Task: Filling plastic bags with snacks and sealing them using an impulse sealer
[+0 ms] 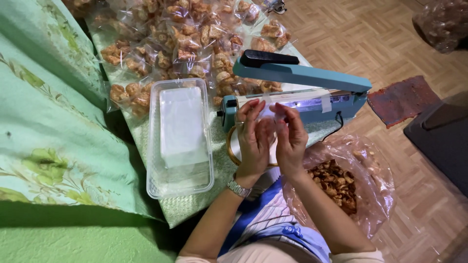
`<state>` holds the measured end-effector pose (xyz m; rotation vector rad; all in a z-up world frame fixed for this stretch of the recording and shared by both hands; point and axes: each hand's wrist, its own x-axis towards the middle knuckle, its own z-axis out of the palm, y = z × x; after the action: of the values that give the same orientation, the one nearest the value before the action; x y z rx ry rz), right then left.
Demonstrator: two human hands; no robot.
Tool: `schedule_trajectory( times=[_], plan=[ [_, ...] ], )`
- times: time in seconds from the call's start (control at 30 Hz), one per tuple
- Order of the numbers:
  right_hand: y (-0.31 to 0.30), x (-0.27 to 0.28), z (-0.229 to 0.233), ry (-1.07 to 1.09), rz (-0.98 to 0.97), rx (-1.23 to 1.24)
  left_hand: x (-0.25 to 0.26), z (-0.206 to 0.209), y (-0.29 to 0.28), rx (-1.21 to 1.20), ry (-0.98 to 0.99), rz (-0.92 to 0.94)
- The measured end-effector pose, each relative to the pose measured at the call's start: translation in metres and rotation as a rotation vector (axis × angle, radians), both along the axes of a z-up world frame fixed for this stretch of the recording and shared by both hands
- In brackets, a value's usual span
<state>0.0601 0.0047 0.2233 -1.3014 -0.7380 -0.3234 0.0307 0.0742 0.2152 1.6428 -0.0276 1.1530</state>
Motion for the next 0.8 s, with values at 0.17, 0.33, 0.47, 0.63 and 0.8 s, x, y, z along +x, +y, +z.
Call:
schedule_trajectory(
  times=[0.17, 0.33, 0.47, 0.63, 0.8],
  plan=[
    [-0.016, 0.024, -0.012, -0.061, -0.122, -0.094, 0.008, 0.010, 0.007, 0.049, -0.112, 0.122],
    [-0.036, 0.020, 0.028, -0.257, -0.173, -0.357, -0.012, 0.031, 0.018, 0.078, -0.025, 0.097],
    [-0.061, 0.013, 0.047, -0.434, -0.267, -0.539, -0.029, 0.043, 0.034, 0.232, 0.024, 0.050],
    [-0.093, 0.020, 0.068, -0.423, -0.218, -0.689, -0.041, 0.056, 0.048, 0.538, 0.061, 0.137],
    [-0.076, 0.098, -0.007, -0.547, -0.261, -0.637, 0.031, -0.010, 0.081, 0.908, 0.139, 0.343]
  ],
)
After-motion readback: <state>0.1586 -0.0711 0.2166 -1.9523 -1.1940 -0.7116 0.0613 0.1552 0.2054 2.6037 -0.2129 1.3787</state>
